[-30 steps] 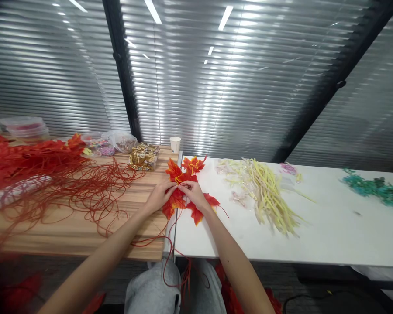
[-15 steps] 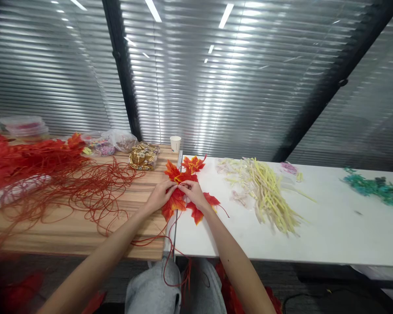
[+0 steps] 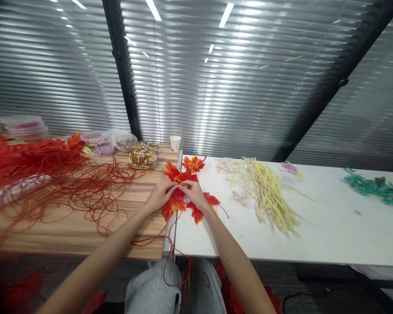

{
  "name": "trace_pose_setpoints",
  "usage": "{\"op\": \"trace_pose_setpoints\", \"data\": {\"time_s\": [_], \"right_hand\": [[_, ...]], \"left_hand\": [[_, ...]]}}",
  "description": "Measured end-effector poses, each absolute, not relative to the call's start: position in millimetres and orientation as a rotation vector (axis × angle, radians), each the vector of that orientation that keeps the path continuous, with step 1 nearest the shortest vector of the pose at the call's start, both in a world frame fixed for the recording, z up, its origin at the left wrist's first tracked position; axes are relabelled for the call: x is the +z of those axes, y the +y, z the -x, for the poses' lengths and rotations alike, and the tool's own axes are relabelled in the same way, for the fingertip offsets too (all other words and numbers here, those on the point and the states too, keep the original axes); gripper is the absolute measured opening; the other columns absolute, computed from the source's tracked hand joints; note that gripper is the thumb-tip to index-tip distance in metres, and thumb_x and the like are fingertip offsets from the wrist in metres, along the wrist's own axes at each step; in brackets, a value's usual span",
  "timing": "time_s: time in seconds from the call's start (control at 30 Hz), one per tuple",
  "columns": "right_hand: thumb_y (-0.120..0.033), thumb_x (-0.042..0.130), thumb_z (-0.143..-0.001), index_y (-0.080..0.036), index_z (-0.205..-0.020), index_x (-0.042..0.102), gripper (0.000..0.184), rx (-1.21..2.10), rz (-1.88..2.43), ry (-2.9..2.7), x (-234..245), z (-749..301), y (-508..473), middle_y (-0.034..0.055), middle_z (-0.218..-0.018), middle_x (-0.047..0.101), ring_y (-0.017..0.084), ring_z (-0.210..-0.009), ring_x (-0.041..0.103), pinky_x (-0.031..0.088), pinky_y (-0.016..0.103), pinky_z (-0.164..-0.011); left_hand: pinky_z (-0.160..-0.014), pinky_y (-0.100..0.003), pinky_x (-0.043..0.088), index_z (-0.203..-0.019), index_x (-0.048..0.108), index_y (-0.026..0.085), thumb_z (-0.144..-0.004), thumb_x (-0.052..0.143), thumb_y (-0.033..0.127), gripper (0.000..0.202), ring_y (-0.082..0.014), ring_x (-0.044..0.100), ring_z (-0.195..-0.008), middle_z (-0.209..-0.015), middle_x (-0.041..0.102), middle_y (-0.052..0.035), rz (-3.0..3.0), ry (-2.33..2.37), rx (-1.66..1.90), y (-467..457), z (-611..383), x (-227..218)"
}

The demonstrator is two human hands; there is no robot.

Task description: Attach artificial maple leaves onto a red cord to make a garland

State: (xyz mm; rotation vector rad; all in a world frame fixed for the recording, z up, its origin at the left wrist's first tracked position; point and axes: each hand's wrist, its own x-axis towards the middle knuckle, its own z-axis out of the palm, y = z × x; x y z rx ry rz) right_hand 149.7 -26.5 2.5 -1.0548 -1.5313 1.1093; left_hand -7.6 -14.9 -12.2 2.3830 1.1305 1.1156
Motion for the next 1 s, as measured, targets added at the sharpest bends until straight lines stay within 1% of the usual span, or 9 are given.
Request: {"op": "trace_pose_setpoints", "data": {"time_s": [0.17, 0.33, 0.5, 0.67, 0.9, 1.0], "right_hand": [[-0.039, 0.06, -0.068, -0.016, -0.071, 0.06, 0.023, 1.099, 1.043, -1.56, 1.5, -149.7, -25.3, -0.0019, -0.058, 0.054, 0.01, -0.051, 0.046, 0.038, 0.023, -0.051], [-0.041, 0.058, -0.069, -0.017, -0.071, 0.059, 0.024, 1.092, 1.064, -1.581, 0.2, -149.9, -25.0, -0.003, -0.054, 0.052, 0.01, -0.048, 0.046, 0.038, 0.024, -0.049], [-0.04, 0.059, -0.067, -0.016, -0.068, 0.059, 0.024, 1.06, 1.067, -1.596, 2.0, -149.5, -25.4, -0.003, -0.056, 0.052, 0.009, -0.048, 0.045, 0.037, 0.023, -0.048], [-0.039, 0.058, -0.069, -0.016, -0.07, 0.059, 0.023, 1.072, 1.089, -1.601, 2.7, -149.4, -27.1, -0.0029, -0.055, 0.053, 0.009, -0.048, 0.046, 0.038, 0.023, -0.05], [-0.038, 0.057, -0.069, -0.016, -0.07, 0.061, 0.022, 1.032, 1.072, -1.636, 0.2, -150.1, -25.2, -0.0004, -0.062, 0.057, 0.011, -0.057, 0.049, 0.04, 0.024, -0.057], [-0.037, 0.056, -0.07, -0.015, -0.072, 0.063, 0.022, 1.016, 1.045, -1.657, -1.8, -149.7, -22.8, 0.0019, -0.069, 0.061, 0.012, -0.062, 0.051, 0.041, 0.025, -0.059]], "left_hand": [[-0.073, -0.027, 0.044, -0.09, 0.06, 0.017, -0.085, 0.04, 0.026, 0.023, -0.0156, 0.057, -0.08, -0.087, 0.063, -0.0057, -2.382, 1.138, 1.091, -15.1, 8.1, -12.4], [-0.073, -0.027, 0.044, -0.09, 0.061, 0.018, -0.085, 0.039, 0.026, 0.023, -0.0156, 0.057, -0.08, -0.089, 0.063, -0.0056, -2.389, 1.157, 1.062, -15.1, 8.4, -12.5], [-0.073, -0.027, 0.043, -0.09, 0.06, 0.018, -0.085, 0.039, 0.025, 0.023, -0.0157, 0.057, -0.082, -0.09, 0.063, -0.0054, -2.423, 1.165, 1.03, -16.8, 8.6, -10.6], [-0.07, -0.026, 0.043, -0.088, 0.06, 0.018, -0.085, 0.039, 0.024, 0.022, -0.0155, 0.056, -0.079, -0.087, 0.063, -0.005, -2.449, 1.18, 0.998, -19.7, 8.9, -7.1], [-0.07, -0.026, 0.042, -0.087, 0.06, 0.018, -0.085, 0.038, 0.027, 0.024, -0.0158, 0.056, -0.077, -0.083, 0.063, -0.0052, -2.447, 1.207, 0.955, -20.9, 9.2, -6.1], [-0.069, -0.026, 0.042, -0.084, 0.06, 0.018, -0.085, 0.037, 0.027, 0.024, -0.0157, 0.057, -0.074, -0.081, 0.063, -0.0048, -2.458, 1.226, 0.934, -20.5, 9.7, -7.3]]}}
